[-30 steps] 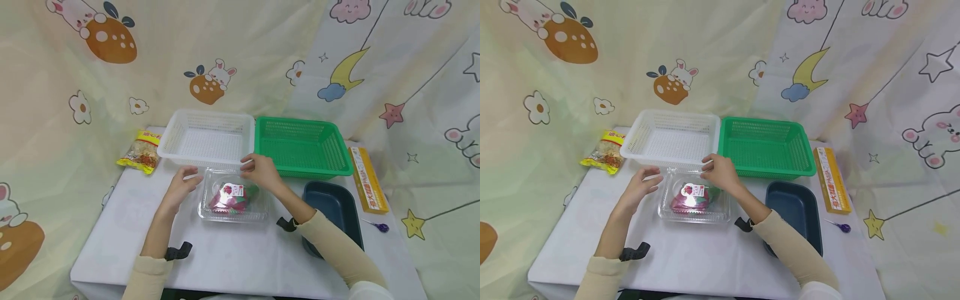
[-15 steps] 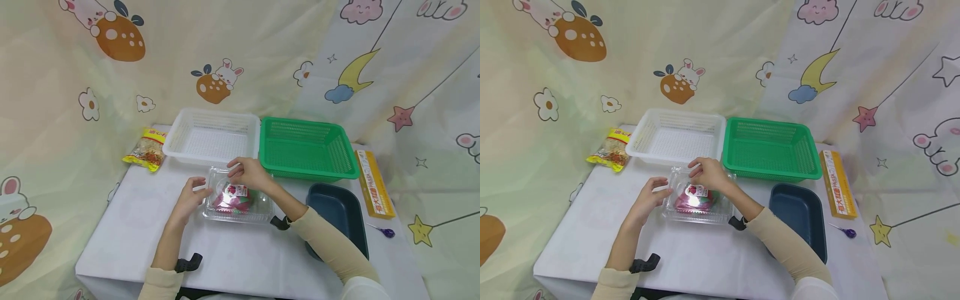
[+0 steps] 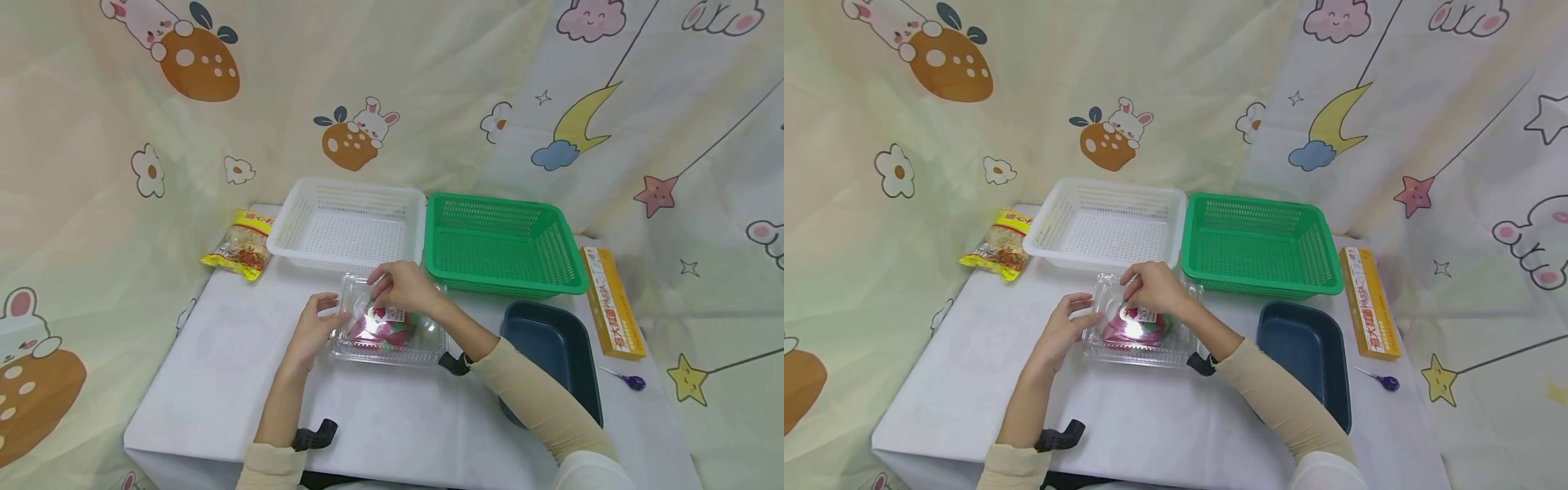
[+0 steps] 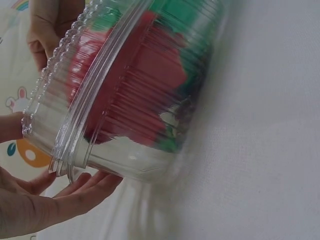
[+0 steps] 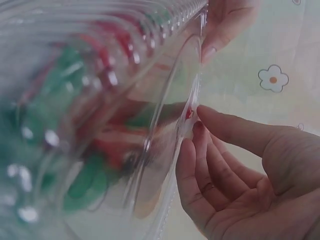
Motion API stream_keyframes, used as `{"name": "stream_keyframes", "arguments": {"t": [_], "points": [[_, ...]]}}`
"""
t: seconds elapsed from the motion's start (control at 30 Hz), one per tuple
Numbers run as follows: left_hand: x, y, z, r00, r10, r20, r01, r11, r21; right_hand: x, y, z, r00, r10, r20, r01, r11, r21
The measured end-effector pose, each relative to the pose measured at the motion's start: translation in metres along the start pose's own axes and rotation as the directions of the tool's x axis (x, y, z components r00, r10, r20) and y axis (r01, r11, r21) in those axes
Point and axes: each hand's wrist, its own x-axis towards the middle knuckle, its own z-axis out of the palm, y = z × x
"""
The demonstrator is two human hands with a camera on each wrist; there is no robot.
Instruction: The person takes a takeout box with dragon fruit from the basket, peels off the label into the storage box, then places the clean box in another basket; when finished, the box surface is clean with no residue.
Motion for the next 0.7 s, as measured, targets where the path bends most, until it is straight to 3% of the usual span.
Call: {"name": "stream_keyframes", "arguments": {"t": [0.17,0.43,0.7], "points": [[-0.001,0.000,0.000,1.000,0.000,-0.009,0.000,1.000,-0.001,0.002,0.001,-0.001,1.000,-0.006,0.027,0.005,1.000,0.006],[-0.001,-0.001,0.000,1.000,0.006,-0.021,-0.006,1.000,-0.009,0.005,0.005,-0.003,0.998,-0.023,0.058,0.027,0.997,-0.073],[-0.002,0.002,0.001,1.000,0.025,-0.008,-0.025,1.000,0.003,0.010,0.010,-0.006,0.990,-0.084,0.111,0.095,0.991,-0.095]]}}
